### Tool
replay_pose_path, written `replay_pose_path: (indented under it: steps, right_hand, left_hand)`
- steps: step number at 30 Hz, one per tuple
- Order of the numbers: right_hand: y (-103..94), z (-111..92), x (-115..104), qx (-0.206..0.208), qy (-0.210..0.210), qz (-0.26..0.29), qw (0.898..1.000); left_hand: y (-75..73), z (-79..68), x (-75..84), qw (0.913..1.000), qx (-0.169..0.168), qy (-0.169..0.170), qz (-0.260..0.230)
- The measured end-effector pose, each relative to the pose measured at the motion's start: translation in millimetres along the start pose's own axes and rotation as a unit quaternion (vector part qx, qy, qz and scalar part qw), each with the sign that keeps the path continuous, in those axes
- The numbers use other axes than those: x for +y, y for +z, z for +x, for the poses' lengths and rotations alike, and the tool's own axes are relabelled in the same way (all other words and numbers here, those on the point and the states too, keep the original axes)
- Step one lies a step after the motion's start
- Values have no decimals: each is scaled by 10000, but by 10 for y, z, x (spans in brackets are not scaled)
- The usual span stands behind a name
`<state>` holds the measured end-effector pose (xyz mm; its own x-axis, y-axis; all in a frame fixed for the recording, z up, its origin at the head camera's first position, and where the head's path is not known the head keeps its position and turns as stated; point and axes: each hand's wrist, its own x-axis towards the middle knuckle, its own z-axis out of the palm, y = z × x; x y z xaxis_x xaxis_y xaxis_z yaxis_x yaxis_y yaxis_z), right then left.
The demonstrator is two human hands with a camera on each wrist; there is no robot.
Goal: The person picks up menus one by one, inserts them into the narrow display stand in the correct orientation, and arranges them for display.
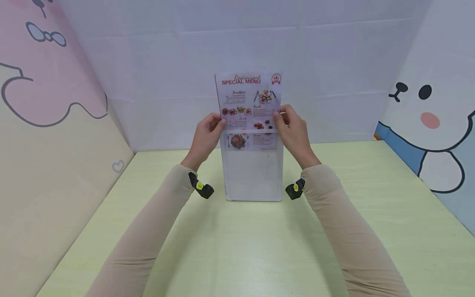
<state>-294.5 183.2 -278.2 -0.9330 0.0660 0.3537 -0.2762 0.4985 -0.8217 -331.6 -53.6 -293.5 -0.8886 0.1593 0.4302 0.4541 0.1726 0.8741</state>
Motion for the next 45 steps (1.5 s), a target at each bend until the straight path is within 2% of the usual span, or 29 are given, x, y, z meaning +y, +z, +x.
replay_pose_path:
  steps: [13,35,45]
  right_hand:
    - [10,0,12,16,-50,-50,10000]
    - [13,-7,16,106,-126,-252,9995]
    - [6,-14,12,52,-158,-9,9999]
  left_hand:
    - [-13,4,-4,9999,-60,-57,129]
    - [-1,-1,-4,9999,-61,-112,40]
    - [8,19,-28,9999,29,-53,80]
